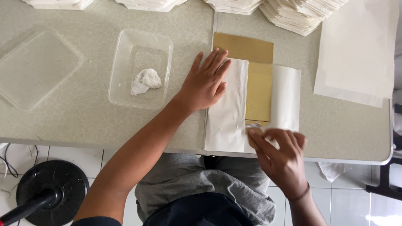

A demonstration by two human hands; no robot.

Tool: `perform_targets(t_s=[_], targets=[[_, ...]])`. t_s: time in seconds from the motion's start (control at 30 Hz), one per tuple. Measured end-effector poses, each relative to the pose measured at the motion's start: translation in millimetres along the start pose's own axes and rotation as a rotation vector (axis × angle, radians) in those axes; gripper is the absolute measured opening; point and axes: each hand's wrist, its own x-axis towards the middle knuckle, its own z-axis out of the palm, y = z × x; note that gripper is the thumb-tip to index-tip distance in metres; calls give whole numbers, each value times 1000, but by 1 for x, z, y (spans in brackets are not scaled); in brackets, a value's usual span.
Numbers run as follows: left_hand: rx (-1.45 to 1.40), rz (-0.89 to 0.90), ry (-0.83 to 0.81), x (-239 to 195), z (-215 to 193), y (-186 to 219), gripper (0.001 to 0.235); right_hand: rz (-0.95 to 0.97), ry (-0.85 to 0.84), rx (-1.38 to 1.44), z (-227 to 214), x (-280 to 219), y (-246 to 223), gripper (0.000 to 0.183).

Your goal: Applying glue and folding paper to assemble a paper bag on a work table.

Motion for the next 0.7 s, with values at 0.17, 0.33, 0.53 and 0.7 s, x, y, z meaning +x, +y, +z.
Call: perform_targets(t_s=[0.17,0.33,0.53,0.7], targets=[[-62,-76,-143,3,-6,3,60,-3,1,79,35,19,15,11],[-88,-110,-189,6,-12,6,61,-27,-64,83,43,30,17,17],[-97,-106,-221,4,-10,2,61,-100,-148,-44,42,12,6,16],[-40,-30,-87,2,-2,0,56,-186,-161,67,31,-10,-2,26]])
